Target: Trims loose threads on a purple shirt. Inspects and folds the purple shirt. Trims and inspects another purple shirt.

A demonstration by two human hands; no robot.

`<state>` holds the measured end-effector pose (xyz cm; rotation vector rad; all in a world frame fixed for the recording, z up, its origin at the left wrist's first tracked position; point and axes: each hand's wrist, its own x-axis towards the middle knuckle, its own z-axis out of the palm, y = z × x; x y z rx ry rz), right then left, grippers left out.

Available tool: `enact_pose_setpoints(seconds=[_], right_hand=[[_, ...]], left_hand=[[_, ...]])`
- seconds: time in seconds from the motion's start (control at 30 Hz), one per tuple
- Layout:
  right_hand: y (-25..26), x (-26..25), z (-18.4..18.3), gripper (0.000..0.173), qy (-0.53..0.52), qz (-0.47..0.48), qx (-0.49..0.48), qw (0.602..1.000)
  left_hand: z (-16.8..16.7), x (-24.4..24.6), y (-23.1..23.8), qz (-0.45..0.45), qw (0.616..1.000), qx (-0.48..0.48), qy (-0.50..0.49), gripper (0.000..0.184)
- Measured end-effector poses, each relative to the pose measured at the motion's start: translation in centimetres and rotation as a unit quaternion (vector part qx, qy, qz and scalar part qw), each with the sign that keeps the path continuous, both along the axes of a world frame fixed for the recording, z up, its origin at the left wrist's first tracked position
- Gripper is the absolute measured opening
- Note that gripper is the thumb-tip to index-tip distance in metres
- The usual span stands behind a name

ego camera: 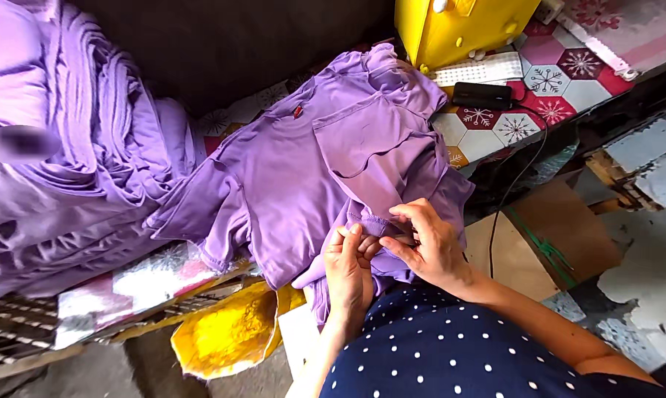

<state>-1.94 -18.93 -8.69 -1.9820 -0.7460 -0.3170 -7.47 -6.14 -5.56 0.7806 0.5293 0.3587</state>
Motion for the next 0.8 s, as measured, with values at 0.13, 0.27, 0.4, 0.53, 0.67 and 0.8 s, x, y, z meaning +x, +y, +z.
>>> enact_pose_setpoints(seconds=[0.13,0.27,0.4,0.53,0.67,0.8], right_hand=[[0.6,0.5,-1.0,0.020,0.033,0.003,0.039,0.999],[0.1,0.5,-1.7,0.020,0.049,0.032,0.059,0.997],[-1.1,0.2,-2.7,0.018,0.016,0.115,0.013,0.993],[-2.0,-0.4,-4.3,0.014,-0.009,0.162,-0.066,0.985],[-3.7,-0.3,-4.5,0.007,-0.014,0.228,-0.125,0.965],[-6.3,-0.7,-5.3,0.008,0.045,0.257,-0.172,0.950]], left_hand=[[-0.6,-0.1,-0.1,-0.006,1.000,0.022,0.006,0.028],[-1.2,-0.2,0.3,-0.025,0.996,0.089,0.015,0.030],[-3.4,2.3,5.5,-0.051,0.877,0.468,0.101,0.023],[-5.7,11.3,9.9,-0.138,0.872,0.394,0.255,0.066],[-7.7,18.5,10.9,-0.043,0.868,0.438,0.230,0.084],[-7.0,19.4,9.5,-0.004,0.742,0.659,0.126,0.051]])
